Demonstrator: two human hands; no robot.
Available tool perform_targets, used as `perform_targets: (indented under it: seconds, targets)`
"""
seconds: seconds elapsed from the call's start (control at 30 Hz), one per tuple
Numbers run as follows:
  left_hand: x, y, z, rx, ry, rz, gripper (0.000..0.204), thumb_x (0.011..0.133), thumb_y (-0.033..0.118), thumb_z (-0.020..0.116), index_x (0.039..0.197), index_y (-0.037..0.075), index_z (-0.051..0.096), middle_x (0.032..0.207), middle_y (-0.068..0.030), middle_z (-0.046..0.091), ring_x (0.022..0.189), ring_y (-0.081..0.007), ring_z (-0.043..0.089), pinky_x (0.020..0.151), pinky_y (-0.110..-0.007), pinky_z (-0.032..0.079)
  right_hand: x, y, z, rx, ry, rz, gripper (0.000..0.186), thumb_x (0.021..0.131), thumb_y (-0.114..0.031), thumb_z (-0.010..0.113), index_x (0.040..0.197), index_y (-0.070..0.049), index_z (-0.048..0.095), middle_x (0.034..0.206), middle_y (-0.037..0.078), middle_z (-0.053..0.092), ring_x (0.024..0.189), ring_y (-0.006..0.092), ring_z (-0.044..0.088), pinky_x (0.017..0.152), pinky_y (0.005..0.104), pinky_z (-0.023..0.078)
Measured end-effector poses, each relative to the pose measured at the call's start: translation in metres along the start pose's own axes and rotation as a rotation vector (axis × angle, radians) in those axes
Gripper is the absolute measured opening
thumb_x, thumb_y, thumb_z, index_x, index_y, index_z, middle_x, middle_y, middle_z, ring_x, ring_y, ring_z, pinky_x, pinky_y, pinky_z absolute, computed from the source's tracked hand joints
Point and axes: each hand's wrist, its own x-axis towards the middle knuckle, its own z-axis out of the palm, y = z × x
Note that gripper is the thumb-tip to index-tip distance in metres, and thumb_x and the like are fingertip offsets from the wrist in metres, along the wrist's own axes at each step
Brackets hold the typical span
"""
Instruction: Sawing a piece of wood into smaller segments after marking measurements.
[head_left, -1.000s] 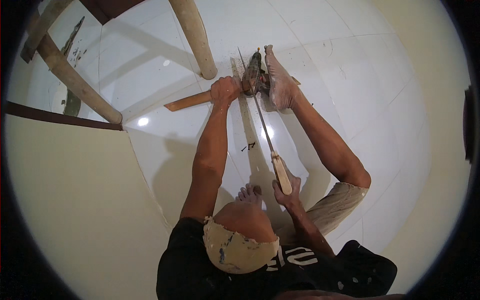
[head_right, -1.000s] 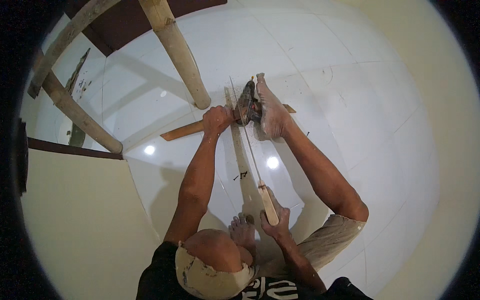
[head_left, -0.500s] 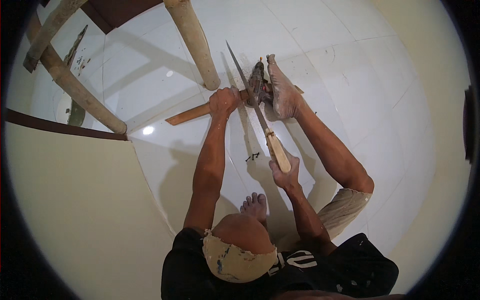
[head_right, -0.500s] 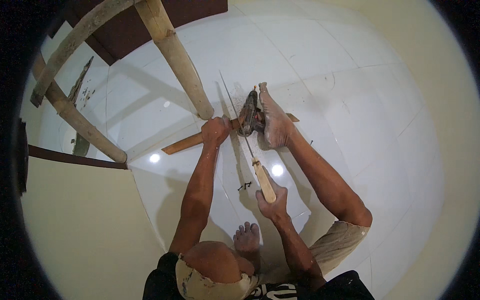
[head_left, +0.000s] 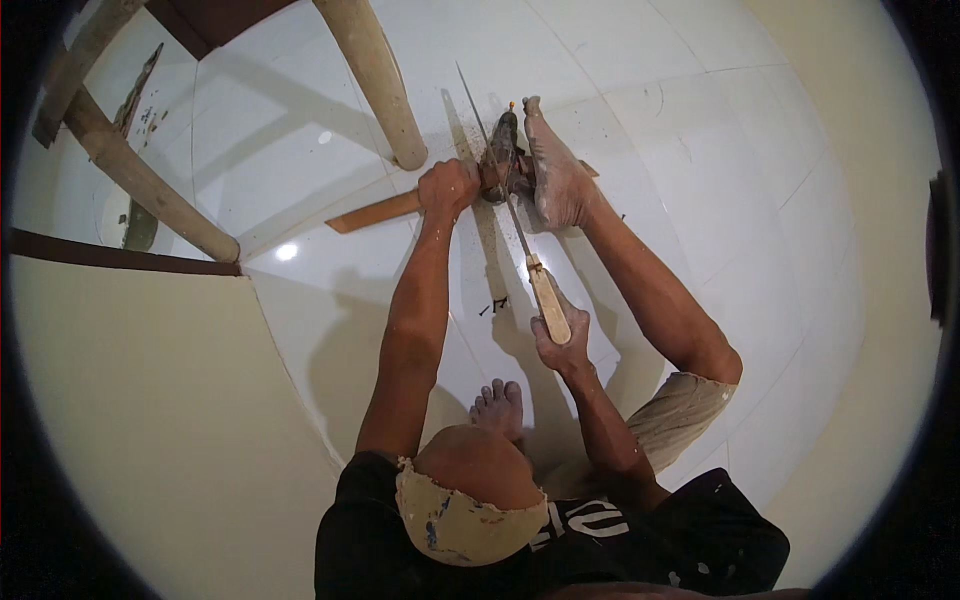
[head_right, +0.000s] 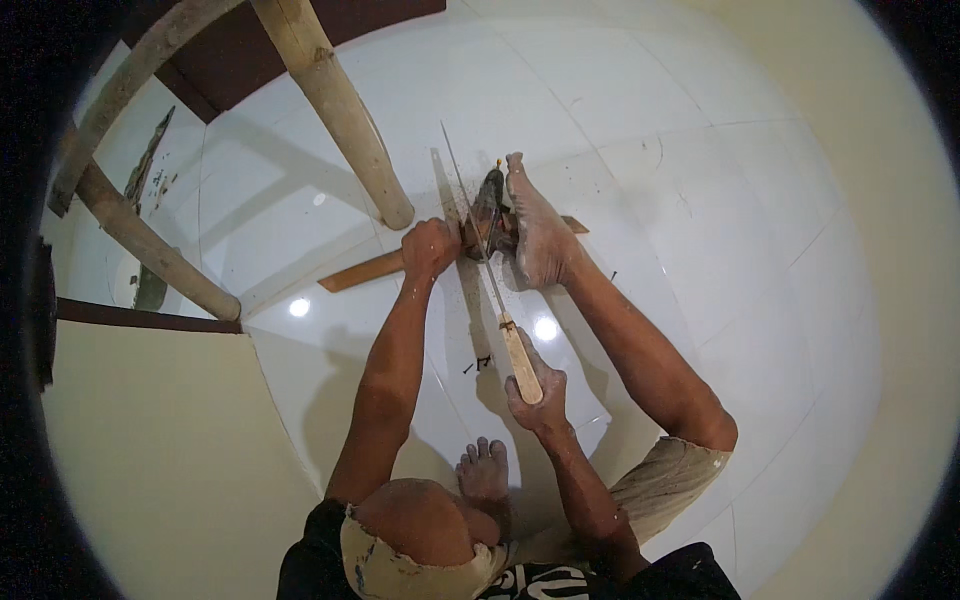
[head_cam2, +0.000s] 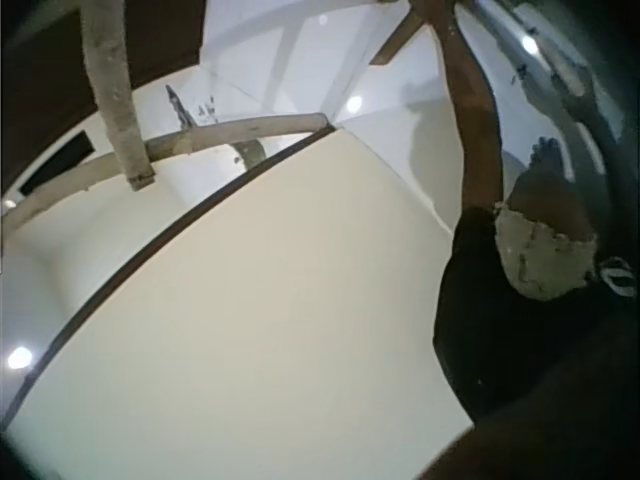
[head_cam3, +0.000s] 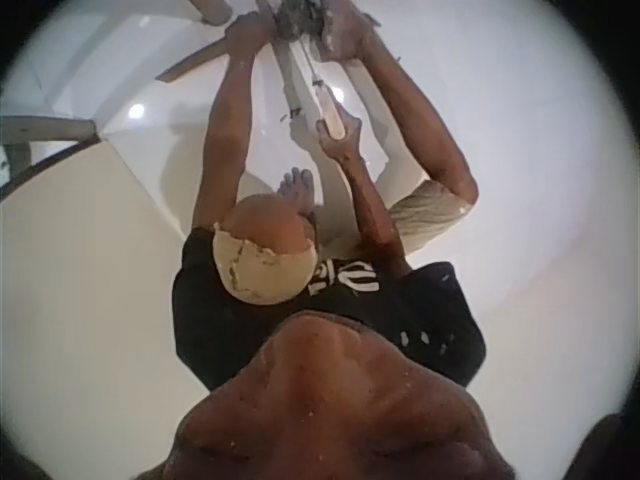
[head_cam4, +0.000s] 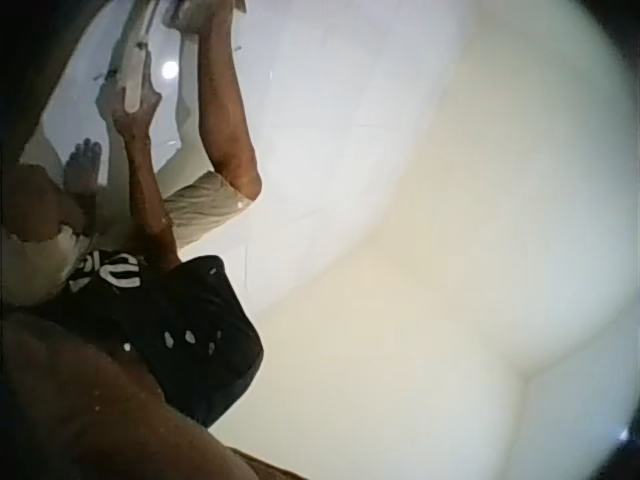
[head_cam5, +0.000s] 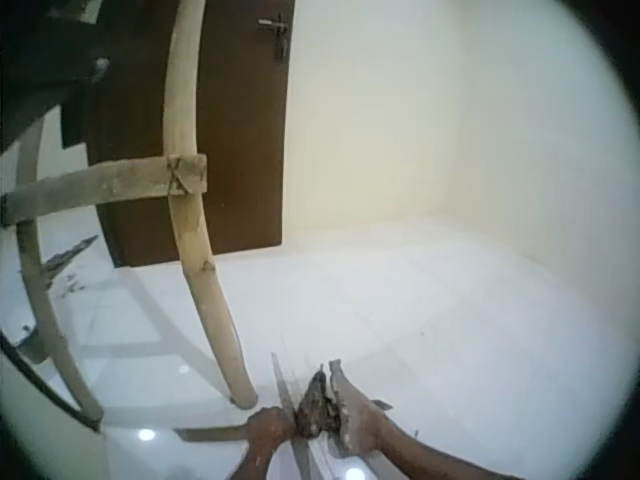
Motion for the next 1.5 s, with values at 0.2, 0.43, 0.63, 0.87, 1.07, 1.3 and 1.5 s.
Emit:
perform_targets:
  seconds: [0.2, 0.43, 0.63, 0.87, 1.07, 1.3, 1.5]
  targets:
    - [-0.003, 0.019, -0.007, -0.022, -0.014, 0.020, 0.041, 0.087, 0.034, 0.045, 0.073, 0.002, 0.066, 0.075, -0.0211, 0.065, 0.071, -0.0382, 0.064, 0.067, -0.047, 0.052, -0.040, -0.028, -0.028, -0.024, 0.006, 0.134, 0.058, 0.067, 0.004, 0.054, 0.125, 0.006, 0.049, 0.086, 0.012, 0.065, 0.069, 0.0134, 0.059, 0.064, 0.0255, 0.047]
    - [-0.008, 0.018, 0.006, -0.024, -0.006, 0.020, 0.043, 0.087, 0.036, 0.045, 0.076, 0.000, 0.066, 0.077, -0.0242, 0.064, 0.074, -0.0381, 0.065, 0.069, -0.046, 0.052, 0.025, -0.005, 0.001, 0.064, 0.040, 0.093, 0.055, 0.070, 0.000, 0.056, 0.124, 0.006, 0.049, 0.092, 0.016, 0.066, 0.073, 0.0146, 0.061, 0.069, 0.0252, 0.048]
    - [0.002, 0.018, 0.001, -0.014, -0.050, 0.027, 0.045, 0.089, 0.035, 0.040, 0.077, 0.000, 0.066, 0.079, -0.0218, 0.065, 0.078, -0.0374, 0.065, 0.073, -0.045, 0.051, -0.048, -0.022, -0.026, -0.053, 0.037, 0.072, 0.058, 0.068, -0.001, 0.056, 0.125, 0.004, 0.049, 0.073, 0.013, 0.059, 0.055, 0.0180, 0.052, 0.060, 0.0260, 0.048]
    - [-0.001, 0.006, 0.005, 0.029, 0.029, -0.016, 0.044, 0.090, 0.035, 0.039, 0.078, 0.002, 0.066, 0.082, -0.0207, 0.065, 0.077, -0.0387, 0.063, 0.072, -0.046, 0.051, -0.012, -0.003, -0.034, -0.019, 0.039, -0.119, 0.060, 0.070, 0.000, 0.056, 0.129, 0.002, 0.046, 0.077, 0.017, 0.064, 0.057, 0.0156, 0.060, 0.060, 0.0259, 0.050]
    - [-0.009, 0.011, -0.010, 0.036, 0.014, 0.045, 0.046, 0.087, 0.039, 0.042, 0.080, 0.002, 0.070, 0.084, -0.0247, 0.065, 0.081, -0.0396, 0.065, 0.073, -0.046, 0.051, -0.038, -0.023, -0.034, -0.074, -0.077, 0.061, 0.063, 0.069, -0.001, 0.058, 0.130, 0.003, 0.044, 0.080, 0.019, 0.064, 0.060, 0.0164, 0.062, 0.063, 0.0264, 0.051]
    - [0.002, 0.030, -0.003, -0.060, -0.059, 0.024, 0.046, 0.087, 0.035, 0.043, 0.079, -0.004, 0.065, 0.083, -0.0275, 0.063, 0.078, -0.0406, 0.064, 0.073, -0.047, 0.050, -0.048, 0.002, -0.028, -0.013, 0.013, 0.086, 0.061, 0.068, 0.001, 0.057, 0.128, 0.004, 0.046, 0.078, 0.014, 0.064, 0.056, 0.0134, 0.058, 0.057, 0.0268, 0.048]
    - [-0.002, 0.027, -0.020, -0.079, -0.076, -0.037, 0.046, 0.087, 0.035, 0.043, 0.080, -0.004, 0.066, 0.084, -0.0294, 0.063, 0.080, -0.0414, 0.064, 0.075, -0.047, 0.050, -0.038, -0.033, -0.036, 0.005, -0.007, 0.149, 0.056, 0.069, 0.002, 0.054, 0.125, 0.005, 0.050, 0.077, 0.010, 0.062, 0.062, 0.0096, 0.053, 0.061, 0.0235, 0.047]
